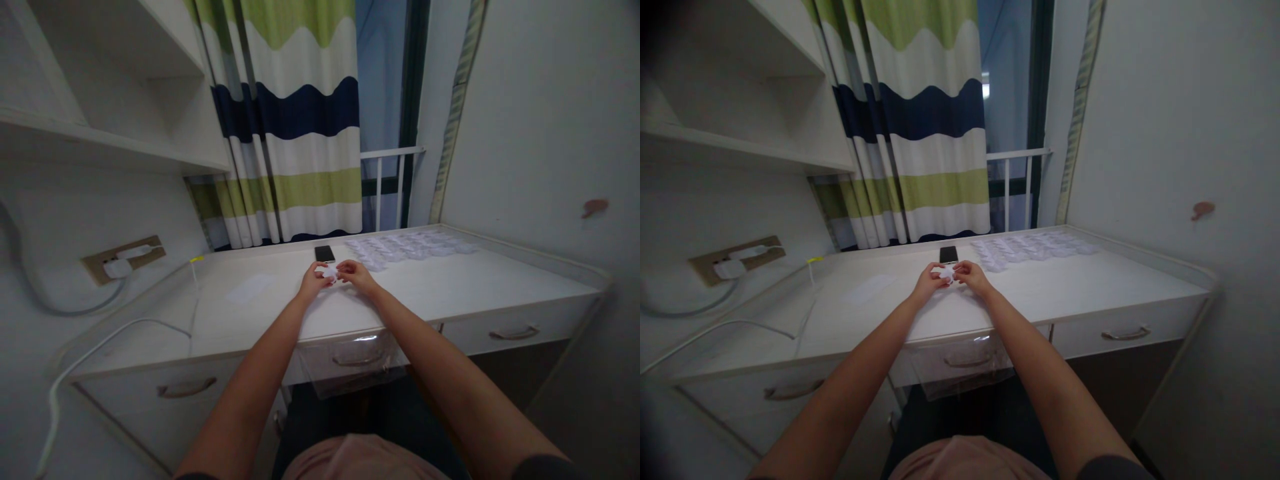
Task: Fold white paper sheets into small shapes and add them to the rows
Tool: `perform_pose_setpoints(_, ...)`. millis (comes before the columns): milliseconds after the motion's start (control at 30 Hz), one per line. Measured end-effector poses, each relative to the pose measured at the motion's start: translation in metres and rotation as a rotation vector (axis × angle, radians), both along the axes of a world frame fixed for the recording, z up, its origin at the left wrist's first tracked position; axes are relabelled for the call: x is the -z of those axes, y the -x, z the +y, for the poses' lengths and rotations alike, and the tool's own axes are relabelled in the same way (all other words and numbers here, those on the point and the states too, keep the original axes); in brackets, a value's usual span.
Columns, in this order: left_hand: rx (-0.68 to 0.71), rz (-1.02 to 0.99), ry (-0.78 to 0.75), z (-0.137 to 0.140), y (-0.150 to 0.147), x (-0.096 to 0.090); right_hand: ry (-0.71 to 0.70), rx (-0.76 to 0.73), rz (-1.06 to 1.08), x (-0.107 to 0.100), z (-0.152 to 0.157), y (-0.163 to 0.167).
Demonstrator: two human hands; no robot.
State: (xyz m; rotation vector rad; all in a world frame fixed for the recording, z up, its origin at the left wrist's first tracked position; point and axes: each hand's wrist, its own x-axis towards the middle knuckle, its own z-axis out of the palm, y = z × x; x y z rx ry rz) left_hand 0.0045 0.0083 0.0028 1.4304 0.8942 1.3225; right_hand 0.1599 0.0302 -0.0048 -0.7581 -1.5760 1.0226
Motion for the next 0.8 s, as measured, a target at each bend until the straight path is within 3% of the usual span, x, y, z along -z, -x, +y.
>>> perform_pose_setpoints(200, 0.023, 0.067, -0.020, -0.001, -0.002, 0.001, 0.046, -0.034, -0.040, -0.002, -0.003, 0.000)
perform_pose_setpoints(433, 0.111, 0.143, 0.134, 0.002, -0.004, 0.004, 0.096, -0.023, -0.023, -0.007, -0.010, -0.003)
perform_pose_setpoints(800, 0.233, 0.180, 0.142, -0.005, 0.001, -0.002, 0.160, -0.207, 0.012, -0.007, -0.013, -0.004)
